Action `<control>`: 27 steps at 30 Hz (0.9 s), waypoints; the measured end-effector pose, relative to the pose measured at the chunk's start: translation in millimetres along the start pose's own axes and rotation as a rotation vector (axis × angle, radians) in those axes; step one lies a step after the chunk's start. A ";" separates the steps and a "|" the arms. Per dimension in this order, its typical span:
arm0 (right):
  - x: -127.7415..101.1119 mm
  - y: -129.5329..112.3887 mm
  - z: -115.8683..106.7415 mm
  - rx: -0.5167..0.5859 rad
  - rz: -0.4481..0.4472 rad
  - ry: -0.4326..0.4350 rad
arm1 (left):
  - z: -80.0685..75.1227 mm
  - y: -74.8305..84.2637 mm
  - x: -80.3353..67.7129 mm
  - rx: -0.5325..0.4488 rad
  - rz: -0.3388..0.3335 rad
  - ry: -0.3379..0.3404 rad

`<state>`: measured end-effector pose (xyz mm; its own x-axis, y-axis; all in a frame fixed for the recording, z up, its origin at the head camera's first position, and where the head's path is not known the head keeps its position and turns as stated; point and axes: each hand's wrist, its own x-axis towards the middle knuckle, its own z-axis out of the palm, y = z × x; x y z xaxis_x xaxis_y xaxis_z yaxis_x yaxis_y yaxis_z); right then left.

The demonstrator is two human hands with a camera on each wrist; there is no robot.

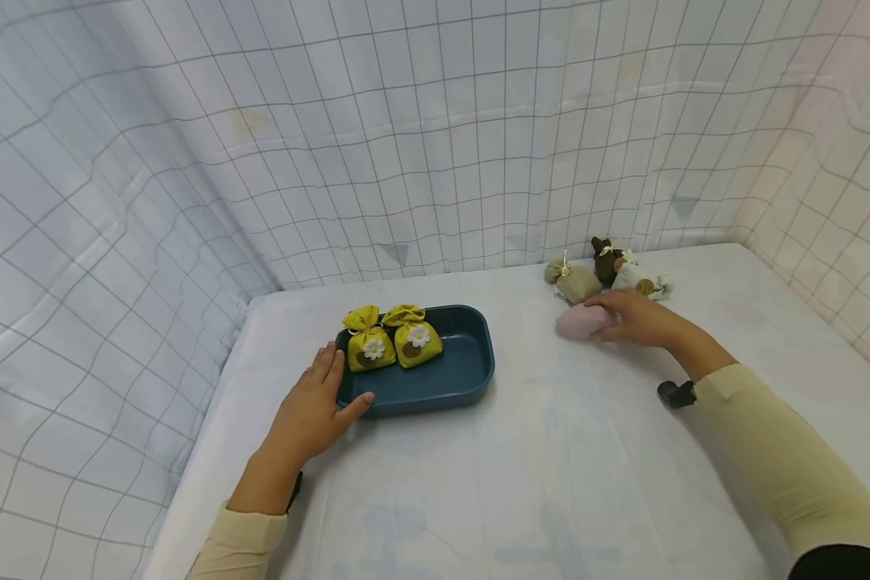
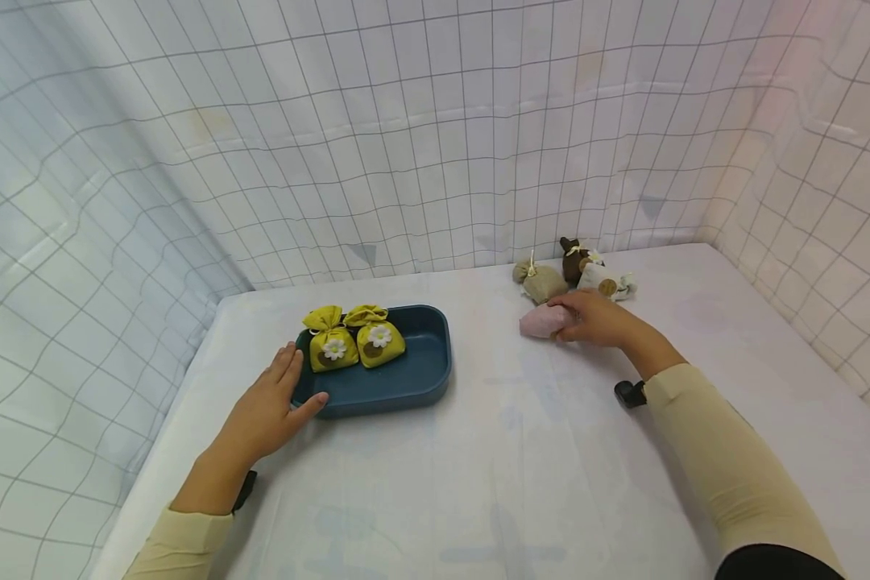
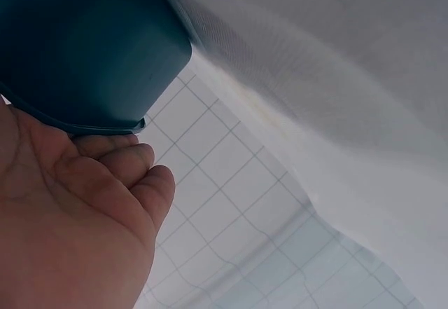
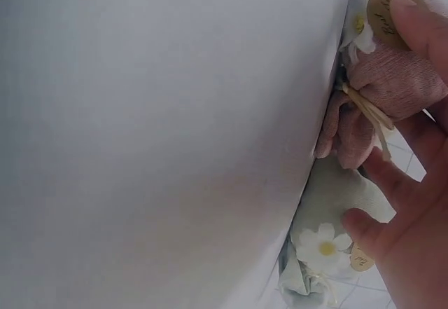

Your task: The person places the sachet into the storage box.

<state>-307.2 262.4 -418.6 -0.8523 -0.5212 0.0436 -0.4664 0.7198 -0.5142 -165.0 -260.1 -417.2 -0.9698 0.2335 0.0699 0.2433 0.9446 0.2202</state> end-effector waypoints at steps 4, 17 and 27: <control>3.7 3.6 0.4 0.057 0.013 -0.023 | 0.0 -0.1 -0.5 0.001 0.002 0.002; 5.4 8.6 -0.6 0.162 0.051 -0.049 | 1.0 -0.5 -0.7 -0.007 0.008 0.002; 8.5 9.6 2.5 0.140 0.020 -0.065 | 0.2 -1.2 -0.5 -0.010 0.005 0.000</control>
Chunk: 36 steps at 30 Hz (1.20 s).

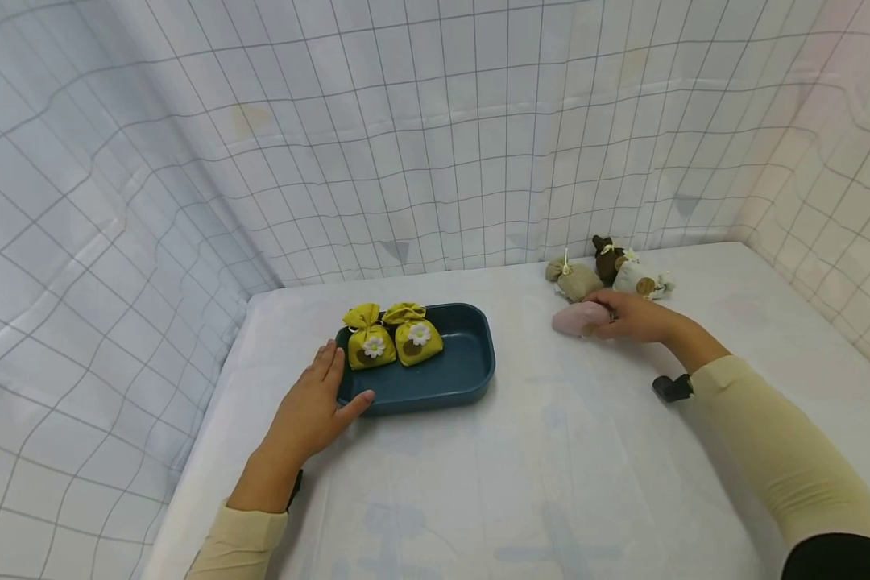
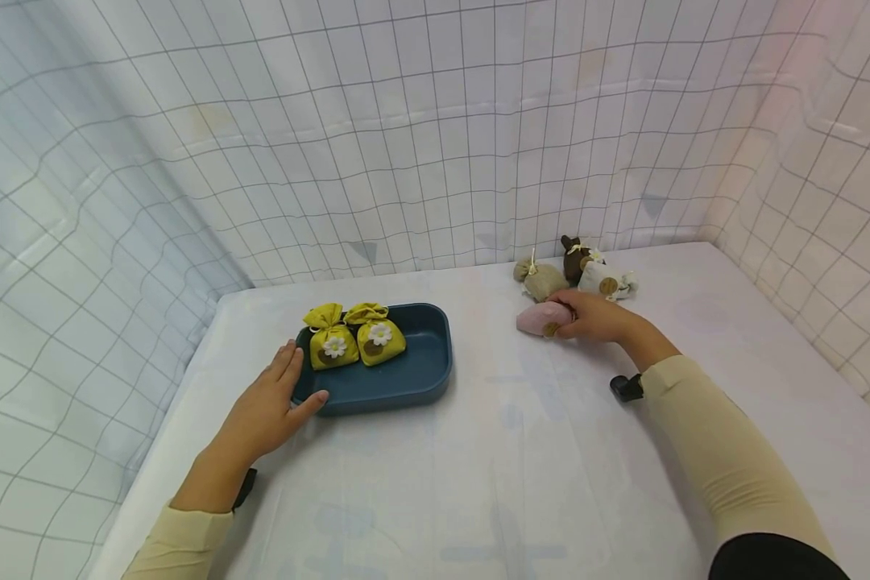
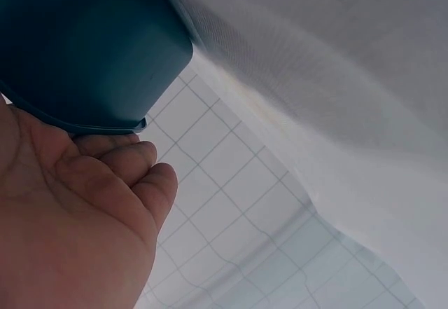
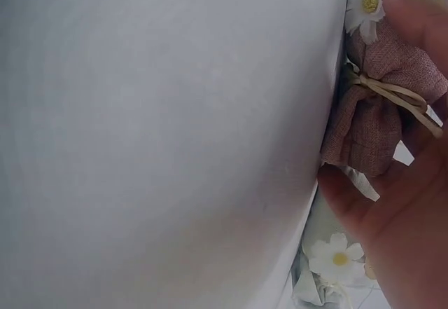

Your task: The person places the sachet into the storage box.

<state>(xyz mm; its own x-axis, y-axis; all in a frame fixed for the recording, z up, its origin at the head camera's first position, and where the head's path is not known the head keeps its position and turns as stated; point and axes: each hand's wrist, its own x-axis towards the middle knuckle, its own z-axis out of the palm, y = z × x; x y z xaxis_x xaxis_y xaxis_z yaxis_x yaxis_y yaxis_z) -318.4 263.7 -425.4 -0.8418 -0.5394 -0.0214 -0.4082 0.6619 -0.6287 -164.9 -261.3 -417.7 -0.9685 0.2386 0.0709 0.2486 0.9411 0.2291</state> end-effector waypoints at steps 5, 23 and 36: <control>-1.3 -3.0 0.2 -0.021 0.008 0.017 | 0.0 0.4 0.2 0.000 -0.001 0.004; -0.3 -15.4 2.3 0.004 0.014 0.189 | 1.6 -0.6 -0.2 -0.010 -0.016 -0.011; 3.4 -36.4 3.0 0.024 -0.036 0.251 | 1.5 -0.1 -0.8 -0.016 -0.013 -0.004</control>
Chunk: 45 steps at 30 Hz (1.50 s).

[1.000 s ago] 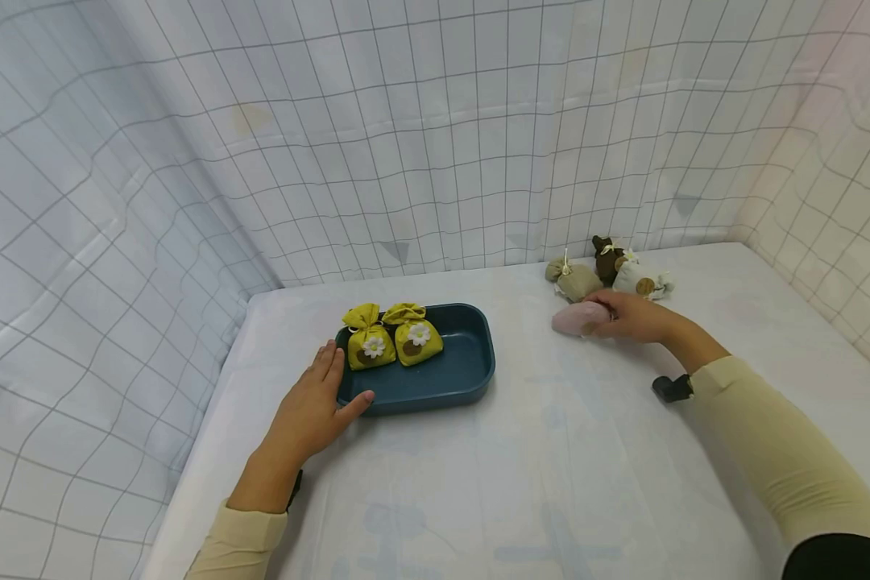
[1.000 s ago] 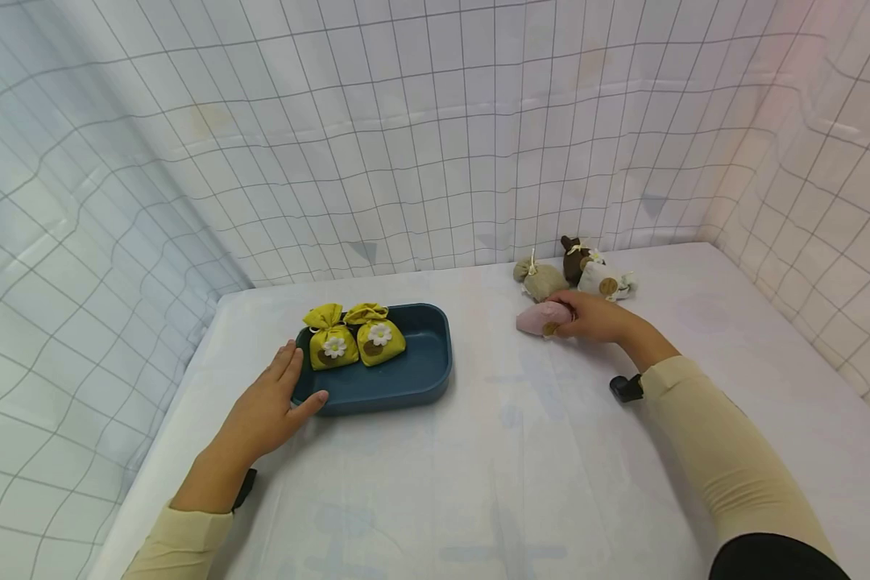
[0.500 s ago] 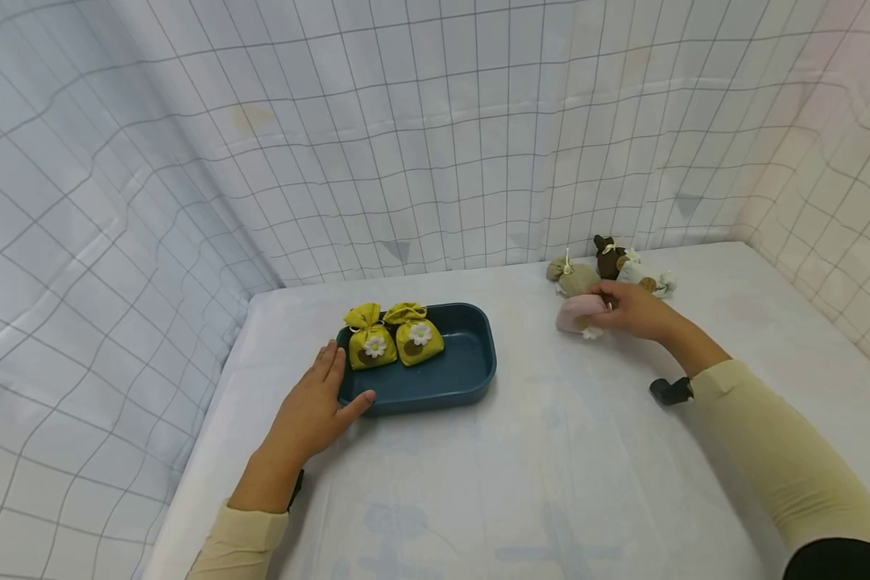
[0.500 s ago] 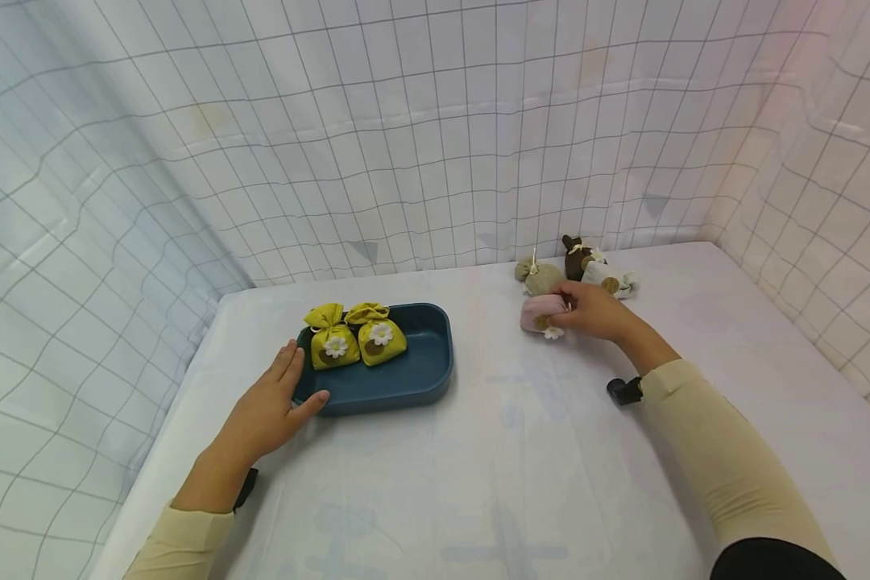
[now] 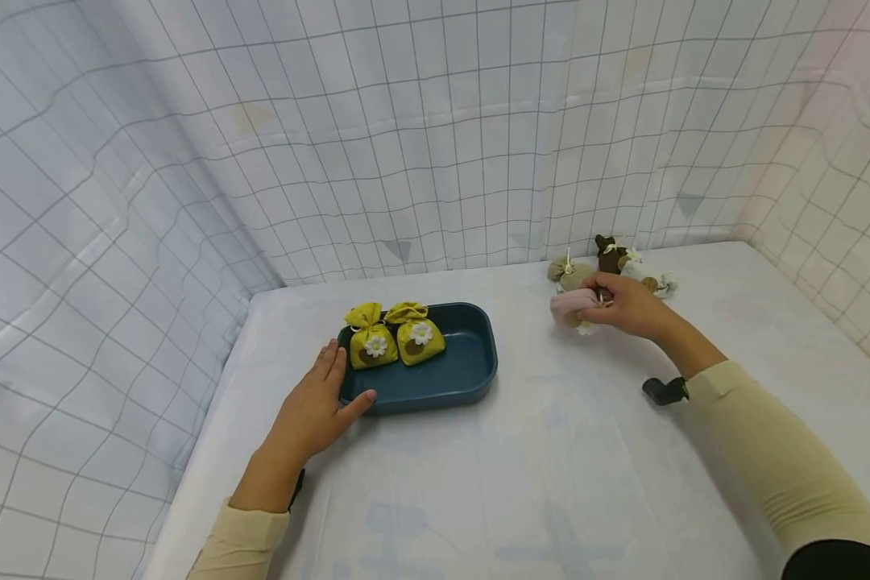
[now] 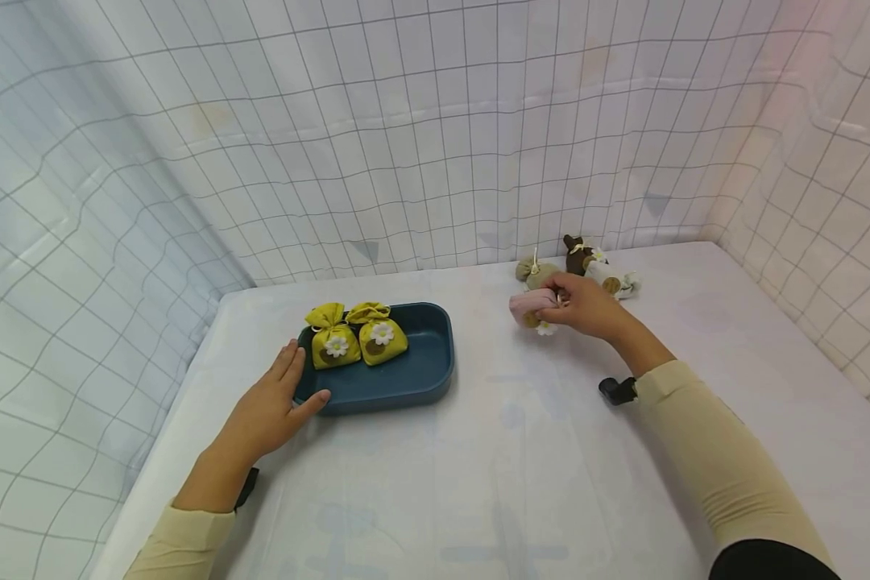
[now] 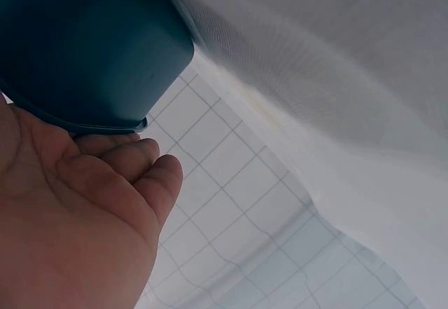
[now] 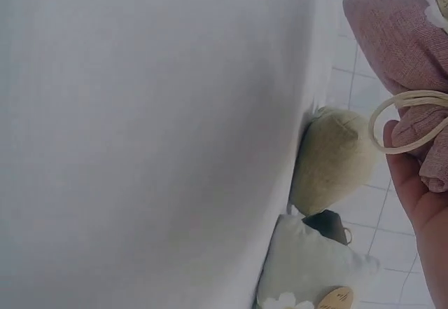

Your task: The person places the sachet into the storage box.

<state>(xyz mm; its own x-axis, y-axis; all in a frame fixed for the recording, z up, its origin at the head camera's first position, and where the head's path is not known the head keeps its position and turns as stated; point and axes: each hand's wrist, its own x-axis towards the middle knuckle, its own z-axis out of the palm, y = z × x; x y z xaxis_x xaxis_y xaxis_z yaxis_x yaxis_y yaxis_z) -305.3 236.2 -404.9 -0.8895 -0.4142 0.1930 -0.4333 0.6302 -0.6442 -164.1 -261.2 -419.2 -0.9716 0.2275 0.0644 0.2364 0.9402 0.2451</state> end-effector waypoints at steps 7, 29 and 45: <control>1.9 -12.2 1.9 0.023 -0.037 0.023 | 0.0 0.8 -0.7 0.000 0.000 0.005; 10.3 -16.0 24.0 0.051 0.029 -0.238 | -3.0 4.3 -1.7 -0.019 -0.011 -0.011; 16.1 -18.4 36.5 0.013 -0.068 -0.291 | -1.8 3.1 -2.3 -0.027 -0.009 -0.010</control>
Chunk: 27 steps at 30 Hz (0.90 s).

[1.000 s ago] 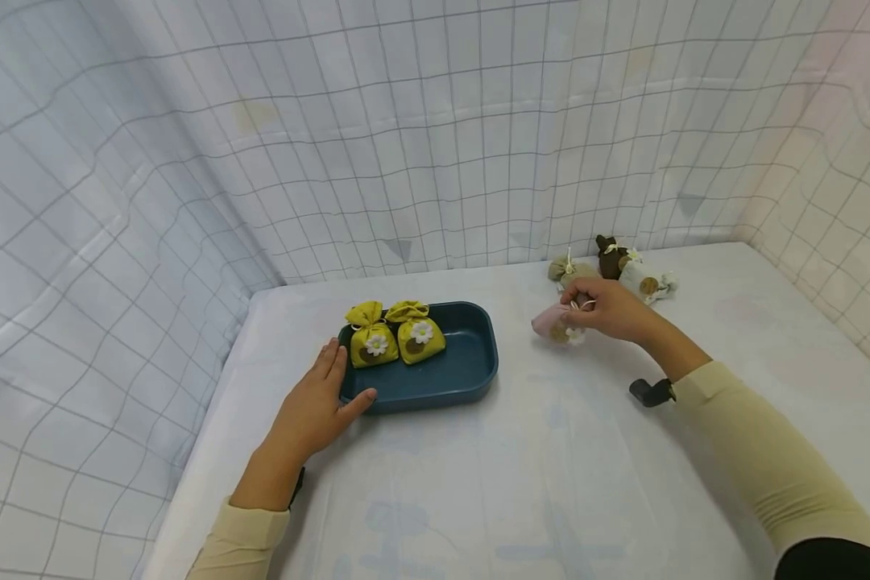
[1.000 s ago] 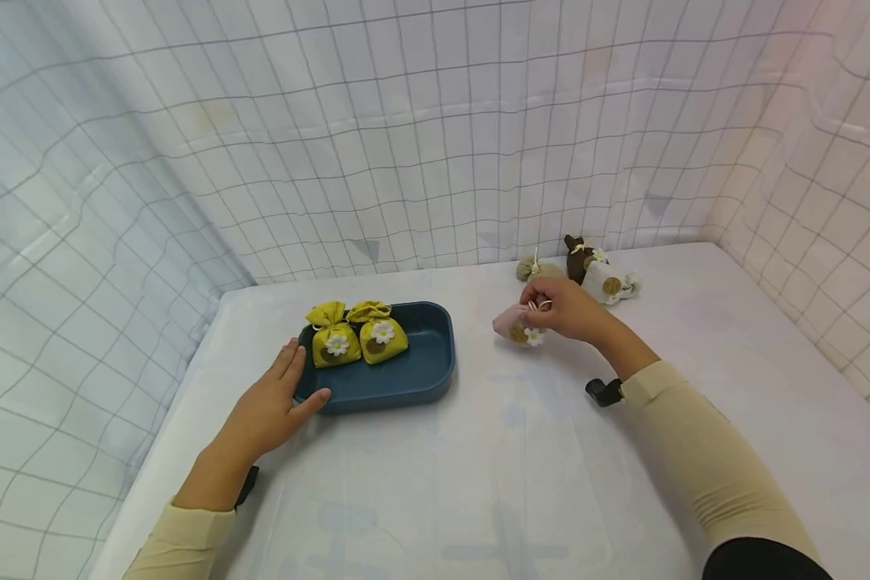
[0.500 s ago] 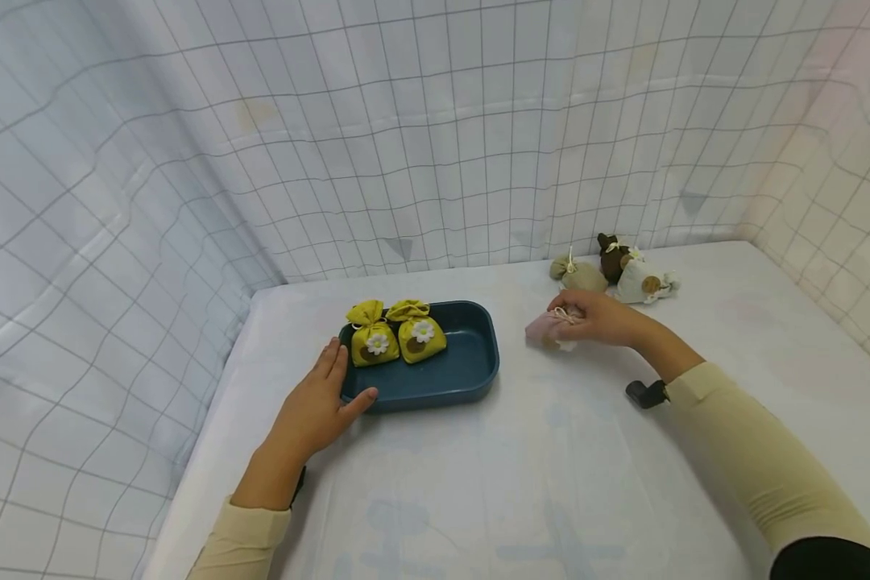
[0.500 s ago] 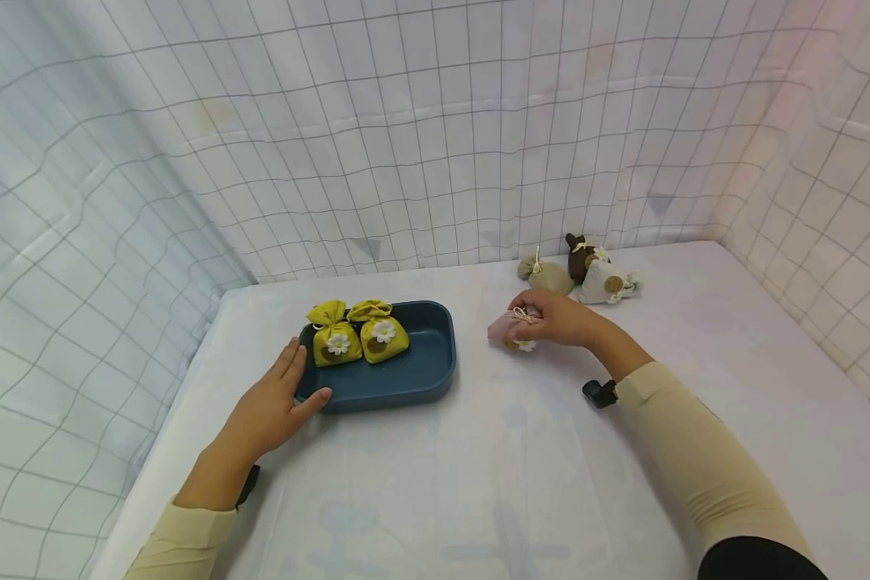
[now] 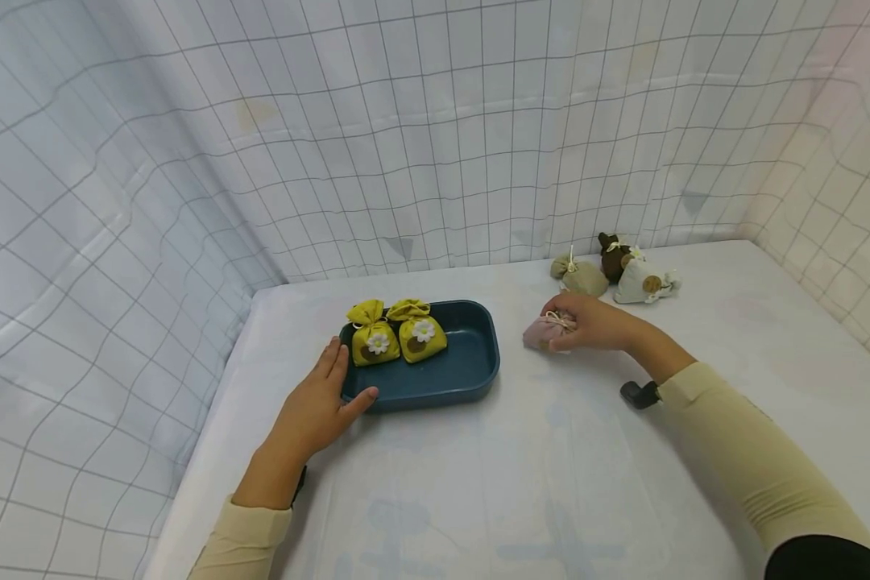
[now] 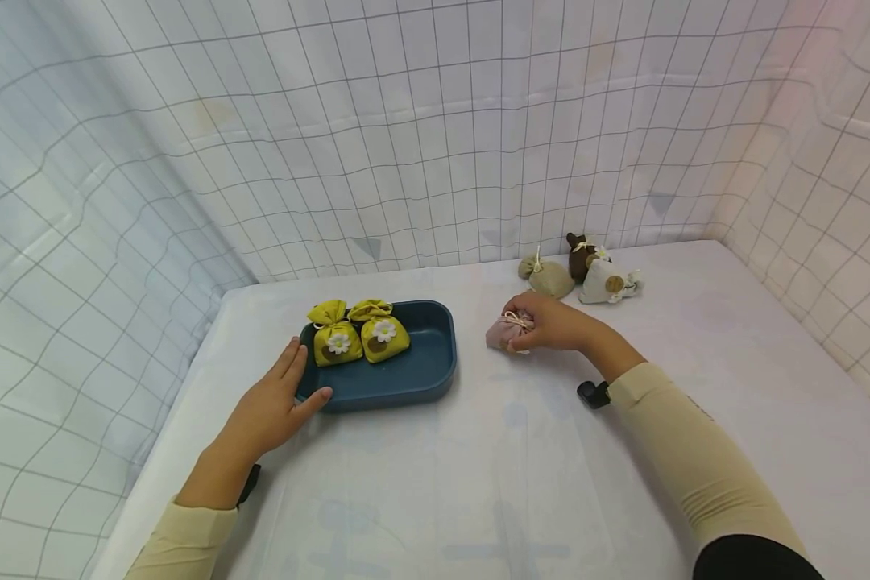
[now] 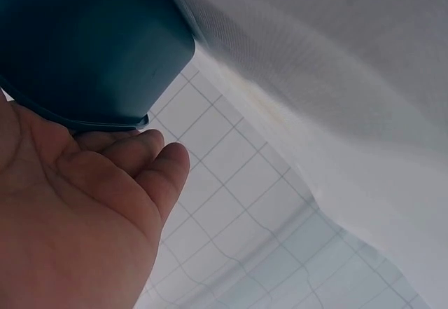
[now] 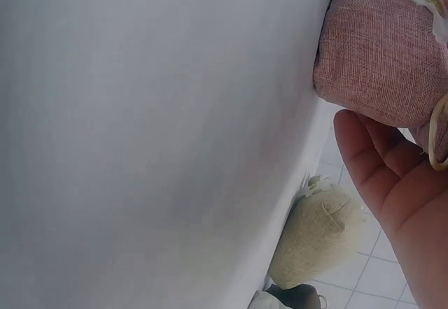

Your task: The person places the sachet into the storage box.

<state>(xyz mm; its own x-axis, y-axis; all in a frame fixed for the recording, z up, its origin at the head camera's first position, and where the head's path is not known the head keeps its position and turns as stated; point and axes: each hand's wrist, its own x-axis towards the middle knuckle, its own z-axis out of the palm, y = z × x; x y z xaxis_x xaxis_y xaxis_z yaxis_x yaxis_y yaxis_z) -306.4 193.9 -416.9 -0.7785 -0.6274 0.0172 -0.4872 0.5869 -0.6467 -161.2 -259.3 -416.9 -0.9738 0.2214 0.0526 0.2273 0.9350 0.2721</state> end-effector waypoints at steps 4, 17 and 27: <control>1.1 0.0 1.5 -0.009 -0.013 0.020 | 1.5 -1.0 0.0 0.002 -0.003 -0.004; 3.1 -10.2 -3.3 -0.010 -0.011 0.060 | 1.9 -1.0 0.8 0.002 -0.004 0.000; 8.9 -36.0 -14.6 -0.031 -0.060 0.032 | -0.2 1.0 -0.9 0.001 -0.010 -0.002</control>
<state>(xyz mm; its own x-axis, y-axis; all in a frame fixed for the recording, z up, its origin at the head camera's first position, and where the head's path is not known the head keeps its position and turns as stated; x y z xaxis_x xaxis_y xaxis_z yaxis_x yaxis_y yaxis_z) -301.5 174.7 -382.4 -0.7598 -0.6453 0.0796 -0.5447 0.5648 -0.6199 -160.1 -258.6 -416.5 -0.9760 0.2123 0.0482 0.2174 0.9376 0.2712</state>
